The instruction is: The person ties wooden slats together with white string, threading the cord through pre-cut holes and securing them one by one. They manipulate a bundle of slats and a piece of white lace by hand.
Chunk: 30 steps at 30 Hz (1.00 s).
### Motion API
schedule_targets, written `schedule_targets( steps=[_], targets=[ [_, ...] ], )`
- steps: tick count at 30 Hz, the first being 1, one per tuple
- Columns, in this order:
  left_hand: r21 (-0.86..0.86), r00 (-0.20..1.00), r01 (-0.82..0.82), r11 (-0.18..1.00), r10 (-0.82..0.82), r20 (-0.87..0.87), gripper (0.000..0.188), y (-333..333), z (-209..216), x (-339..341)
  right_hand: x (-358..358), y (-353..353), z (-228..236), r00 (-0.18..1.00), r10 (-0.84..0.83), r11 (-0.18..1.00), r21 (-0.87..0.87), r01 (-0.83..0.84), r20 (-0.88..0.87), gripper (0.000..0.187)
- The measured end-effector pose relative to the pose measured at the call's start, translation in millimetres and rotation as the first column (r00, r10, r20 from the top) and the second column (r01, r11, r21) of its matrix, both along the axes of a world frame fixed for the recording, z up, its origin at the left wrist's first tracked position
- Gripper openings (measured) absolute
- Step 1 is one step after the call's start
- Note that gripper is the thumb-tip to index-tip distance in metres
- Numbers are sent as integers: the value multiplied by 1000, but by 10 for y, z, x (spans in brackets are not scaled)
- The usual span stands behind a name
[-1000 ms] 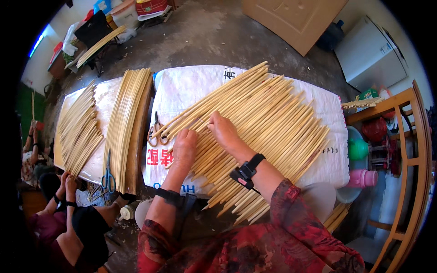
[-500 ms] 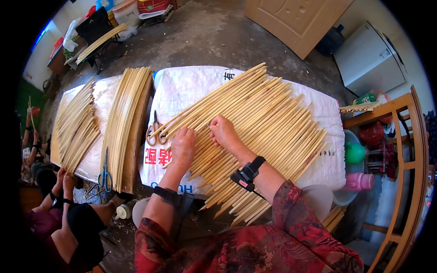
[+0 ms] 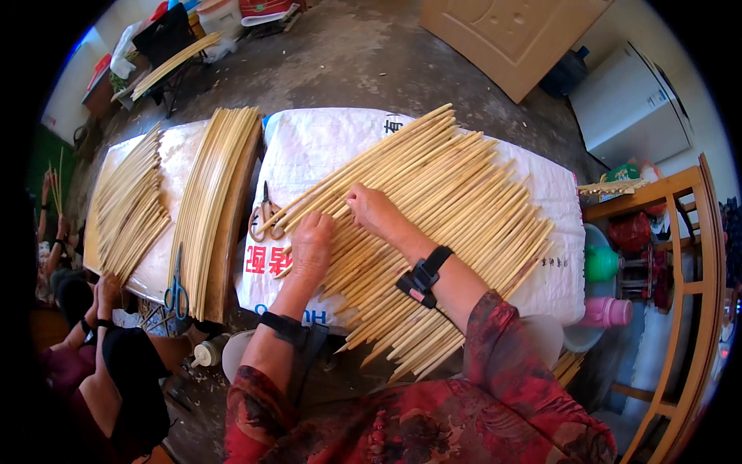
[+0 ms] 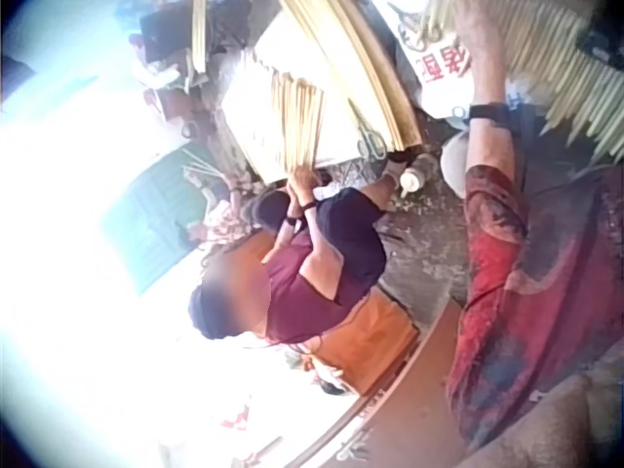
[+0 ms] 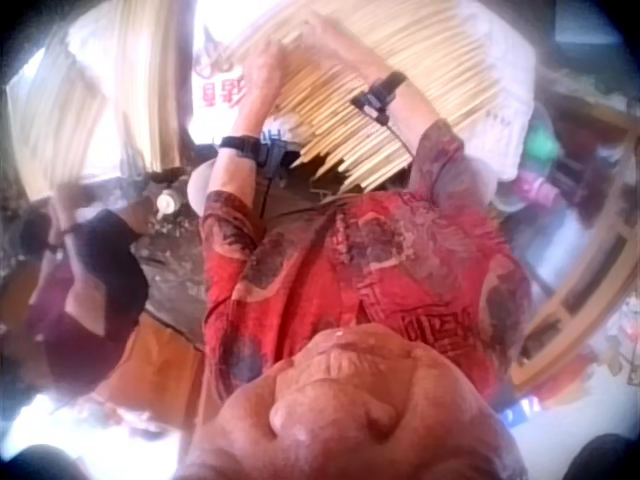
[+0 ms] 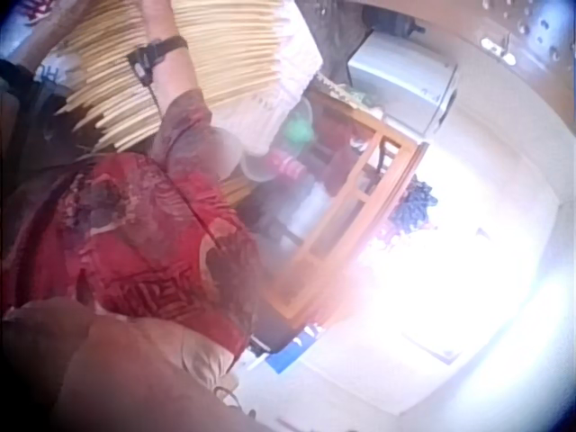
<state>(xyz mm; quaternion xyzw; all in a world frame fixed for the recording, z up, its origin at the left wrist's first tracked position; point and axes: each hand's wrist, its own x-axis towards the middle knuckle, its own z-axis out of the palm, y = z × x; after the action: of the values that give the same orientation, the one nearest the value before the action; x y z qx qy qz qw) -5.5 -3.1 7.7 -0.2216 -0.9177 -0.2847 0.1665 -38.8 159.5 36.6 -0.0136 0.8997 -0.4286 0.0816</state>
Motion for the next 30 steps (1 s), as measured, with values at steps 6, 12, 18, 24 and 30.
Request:
schedule_targets(
  steps=[6, 12, 18, 24, 30],
  targets=[
    [-63, 1000, -16, 998, 15, -26, 4, -16, -40, 3, -291, 65, 171, 891, 444, 827, 426, -366, -96, 20],
    [-47, 998, -23, 999, 20, -57, 5, 3, -1, 16, -463, 57, -51, 866, 492, 809, 415, -415, -92, 19],
    [-93, 1000, -4, 996, 2, -26, 4, 3, 6, 10, -489, 19, -148, 965, 137, 989, 92, -119, -223, 22],
    [-90, 998, -57, 994, 55, -20, 6, -19, -67, 7, -410, 24, 38, 973, 83, 919, -395, 9, 215, 24],
    [-100, 998, -50, 994, 47, -35, 17, 28, -9, 23, -417, 43, 55, 963, 1, 835, -530, 147, 269, 20]
  ],
)
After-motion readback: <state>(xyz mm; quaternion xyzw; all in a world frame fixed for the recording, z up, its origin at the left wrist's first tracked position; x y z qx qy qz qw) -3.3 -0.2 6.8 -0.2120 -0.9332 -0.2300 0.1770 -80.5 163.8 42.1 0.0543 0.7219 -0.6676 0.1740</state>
